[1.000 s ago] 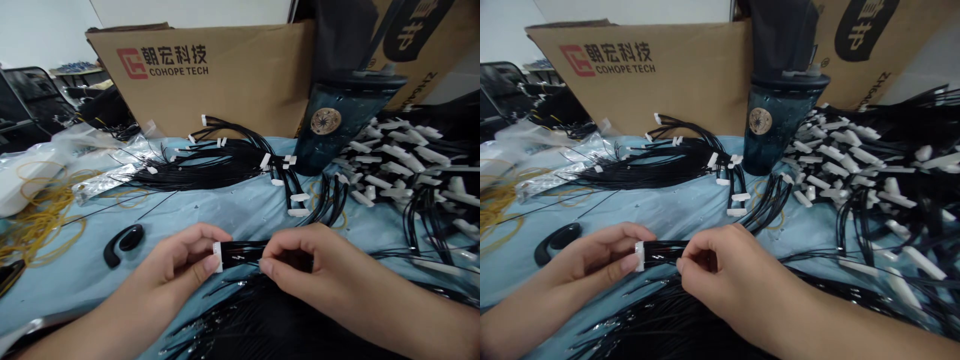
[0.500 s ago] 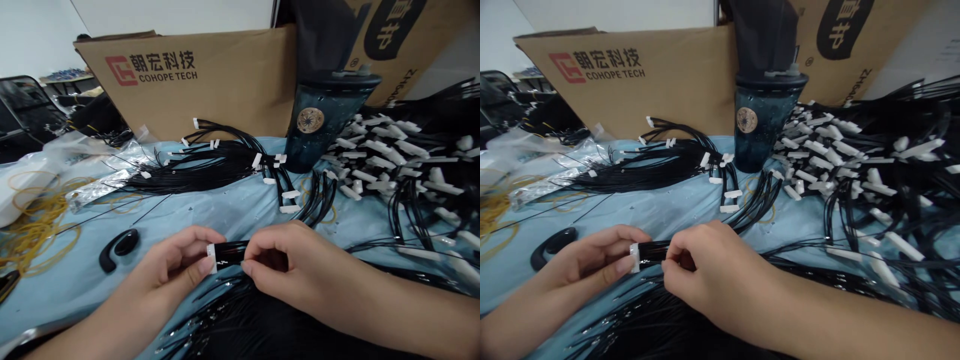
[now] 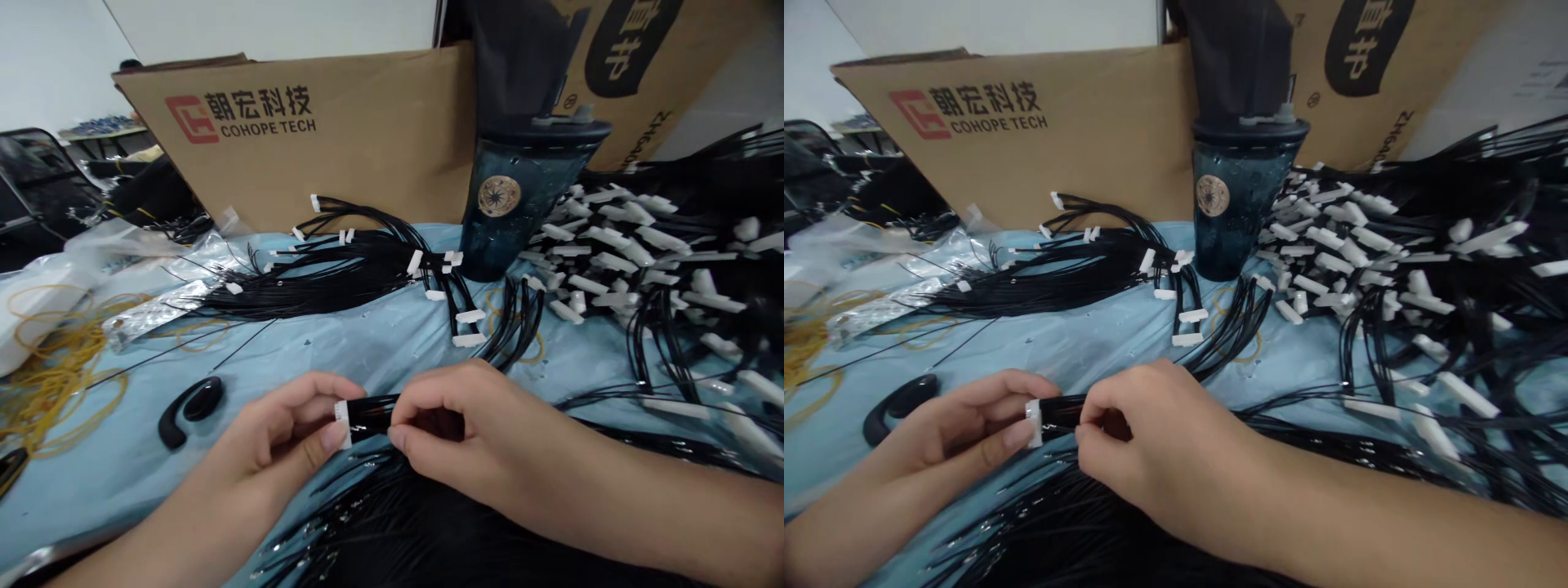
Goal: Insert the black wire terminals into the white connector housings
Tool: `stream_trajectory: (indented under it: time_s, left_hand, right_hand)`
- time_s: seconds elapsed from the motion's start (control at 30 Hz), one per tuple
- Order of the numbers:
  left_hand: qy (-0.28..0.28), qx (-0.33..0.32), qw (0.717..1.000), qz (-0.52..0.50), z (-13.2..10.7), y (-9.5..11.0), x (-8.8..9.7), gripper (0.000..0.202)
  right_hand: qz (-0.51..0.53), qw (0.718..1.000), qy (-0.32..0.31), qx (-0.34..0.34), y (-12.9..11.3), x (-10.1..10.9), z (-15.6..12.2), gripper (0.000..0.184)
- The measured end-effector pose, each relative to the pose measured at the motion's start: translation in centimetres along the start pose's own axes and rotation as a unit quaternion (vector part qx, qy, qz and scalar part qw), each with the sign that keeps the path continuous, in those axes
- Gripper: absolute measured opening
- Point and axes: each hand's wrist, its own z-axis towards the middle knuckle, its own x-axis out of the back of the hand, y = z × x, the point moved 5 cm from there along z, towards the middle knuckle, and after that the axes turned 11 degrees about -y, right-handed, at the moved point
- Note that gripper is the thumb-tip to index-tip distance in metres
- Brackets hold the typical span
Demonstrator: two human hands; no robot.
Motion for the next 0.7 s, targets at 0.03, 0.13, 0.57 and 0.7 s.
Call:
stream_trajectory:
  time_s: [0.03, 0.13, 0.57, 0.7]
  left_hand:
    - [0.003, 0.002, 1.0, 0.006, -0.06, -0.07, 0.04, 0.025]
    - [0.007, 0.003, 0.999, 0.036, -0.12, -0.21, 0.05, 0.026]
    - [0.022, 0.035, 0.995, 0.093, -0.34, -0.98, 0.38, 0.036]
    - [0.033, 0.034, 0.994, 0.098, -0.51, -0.71, 0.27, 0.031]
  right_hand:
    - [-0.001, 1.0, 0.001, 0.0, 0.03, 0.02, -0.02, 0.019]
    - [-0.012, 1.0, 0.011, 0.0, 0.05, 0.09, -0.03, 0.021]
    - [-0.016, 1.0, 0.009, 0.002, -0.41, 0.09, 0.35, 0.021]
    - [-0.022, 1.0, 0.008, -0.006, -0.54, 0.1, 0.4, 0.022]
